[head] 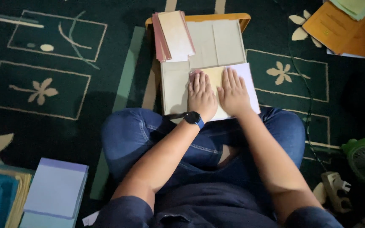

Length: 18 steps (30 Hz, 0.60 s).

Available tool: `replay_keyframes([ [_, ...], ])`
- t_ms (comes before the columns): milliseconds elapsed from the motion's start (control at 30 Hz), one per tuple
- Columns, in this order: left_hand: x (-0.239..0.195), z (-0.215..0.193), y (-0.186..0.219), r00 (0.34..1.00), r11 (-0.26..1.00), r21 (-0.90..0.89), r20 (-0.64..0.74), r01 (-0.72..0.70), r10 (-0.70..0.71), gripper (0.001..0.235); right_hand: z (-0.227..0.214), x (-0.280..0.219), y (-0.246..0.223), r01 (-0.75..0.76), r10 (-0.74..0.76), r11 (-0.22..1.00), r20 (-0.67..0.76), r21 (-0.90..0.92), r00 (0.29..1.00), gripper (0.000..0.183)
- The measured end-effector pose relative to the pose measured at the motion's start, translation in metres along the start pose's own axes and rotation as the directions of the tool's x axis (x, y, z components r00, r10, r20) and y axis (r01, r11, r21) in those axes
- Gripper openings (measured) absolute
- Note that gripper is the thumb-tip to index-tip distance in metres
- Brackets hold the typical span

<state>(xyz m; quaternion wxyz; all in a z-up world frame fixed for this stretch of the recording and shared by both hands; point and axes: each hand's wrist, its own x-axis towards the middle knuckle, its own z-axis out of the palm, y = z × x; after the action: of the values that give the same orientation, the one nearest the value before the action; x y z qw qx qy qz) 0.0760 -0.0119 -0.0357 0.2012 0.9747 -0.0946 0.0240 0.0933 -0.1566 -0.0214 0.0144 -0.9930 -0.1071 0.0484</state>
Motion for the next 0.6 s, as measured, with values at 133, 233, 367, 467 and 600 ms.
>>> replay_keyframes([
  [133,-0.002,-0.014,0.005,1.0,0.998,0.058,0.012,-0.003,0.003,0.063,0.001,-0.056,0.004,-0.042,0.044,0.998,-0.043,0.05,0.998,0.069],
  [233,-0.011,-0.029,0.013,0.999,0.993,0.116,0.049,0.003,-0.009,0.062,0.002,-0.076,0.01,-0.079,0.078,0.996,0.042,0.029,0.996,0.069],
  [367,0.019,0.012,0.003,0.909,0.888,0.219,-0.007,-0.404,0.416,0.053,0.001,-0.072,0.011,-0.103,0.096,0.992,0.092,0.068,0.991,0.07],
  [467,0.054,0.032,-0.017,0.769,0.769,0.163,-0.08,-0.618,0.635,0.041,-0.004,-0.072,0.006,-0.116,0.105,0.991,0.143,0.068,0.984,0.071],
  [600,0.09,0.024,-0.016,0.898,0.89,0.167,0.208,-0.424,0.389,0.065,-0.017,-0.074,0.0,-0.127,0.116,0.99,0.17,0.057,0.979,0.069],
])
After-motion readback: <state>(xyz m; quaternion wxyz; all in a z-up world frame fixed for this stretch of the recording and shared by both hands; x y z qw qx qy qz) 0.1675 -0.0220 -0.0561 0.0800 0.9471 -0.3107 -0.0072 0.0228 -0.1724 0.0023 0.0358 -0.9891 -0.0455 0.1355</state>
